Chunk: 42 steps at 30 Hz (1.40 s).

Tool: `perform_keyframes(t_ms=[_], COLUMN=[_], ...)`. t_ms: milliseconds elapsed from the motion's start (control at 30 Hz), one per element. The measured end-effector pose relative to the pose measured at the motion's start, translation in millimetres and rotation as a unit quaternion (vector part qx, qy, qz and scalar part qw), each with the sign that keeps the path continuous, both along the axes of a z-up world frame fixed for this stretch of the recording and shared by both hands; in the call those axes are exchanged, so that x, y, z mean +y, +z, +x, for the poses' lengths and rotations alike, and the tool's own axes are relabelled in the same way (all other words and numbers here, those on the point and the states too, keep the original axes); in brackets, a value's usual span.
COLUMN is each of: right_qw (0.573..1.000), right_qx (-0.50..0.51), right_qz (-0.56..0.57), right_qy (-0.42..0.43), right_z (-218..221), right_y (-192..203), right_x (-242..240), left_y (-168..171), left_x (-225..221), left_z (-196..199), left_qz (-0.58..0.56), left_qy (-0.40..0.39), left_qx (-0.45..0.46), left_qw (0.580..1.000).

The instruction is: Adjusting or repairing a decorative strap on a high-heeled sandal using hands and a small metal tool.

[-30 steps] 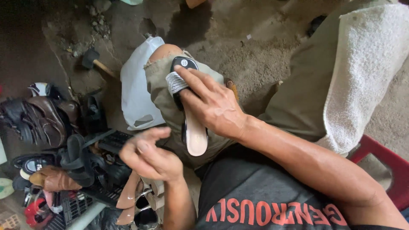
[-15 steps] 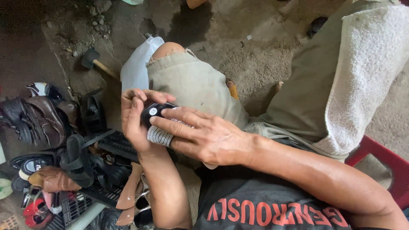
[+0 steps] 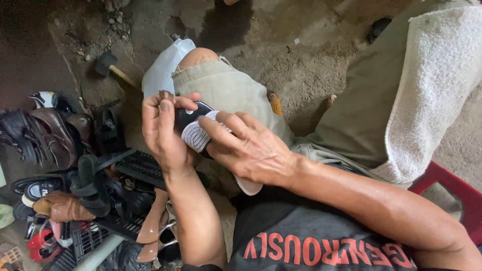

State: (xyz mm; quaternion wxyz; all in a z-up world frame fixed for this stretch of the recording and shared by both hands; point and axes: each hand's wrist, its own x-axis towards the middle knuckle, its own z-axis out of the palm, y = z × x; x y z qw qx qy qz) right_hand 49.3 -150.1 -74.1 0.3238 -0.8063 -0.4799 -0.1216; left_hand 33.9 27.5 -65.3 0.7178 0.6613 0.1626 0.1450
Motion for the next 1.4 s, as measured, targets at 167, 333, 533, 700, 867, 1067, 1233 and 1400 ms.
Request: perform_keyframes(t_ms=[167,333,533,700,867,1067,1233,1400], right_qw=[0.999,0.985,0.977,0.969,0.973,0.976,0.987,0.989], right_qx=[0.018,0.17,0.195,0.236,0.216,0.187,0.143,0.125], right_qz=[-0.048,0.014,0.02,0.008,0.066,0.094,0.028,0.021], right_qy=[0.015,0.018,-0.079,-0.075,-0.056,-0.055,-0.075,-0.076], right_z=[-8,-12,-16,-17,-14,-16,-18,-17], right_y=[-18,-24,-13,-11,-14,-25,-20,-25], right_x=[-15,-20,7,22,36,44,37,39], left_y=[-7,-17,-20,-31,-37,-32,-35,-32], left_x=[4,9,4,7,10,6,5,3], left_z=[9,10,14,8,0,-5,-4,-2], left_qz=[0.092,0.089,0.02,-0.039,-0.094,-0.061,-0.055,-0.059], left_qy=[0.039,0.068,0.133,0.151,0.172,0.187,0.198,0.206], left_qx=[0.018,0.025,0.033,-0.01,-0.039,-0.023,-0.035,-0.022], left_qw=[0.995,0.993,0.99,0.988,0.98,0.98,0.978,0.977])
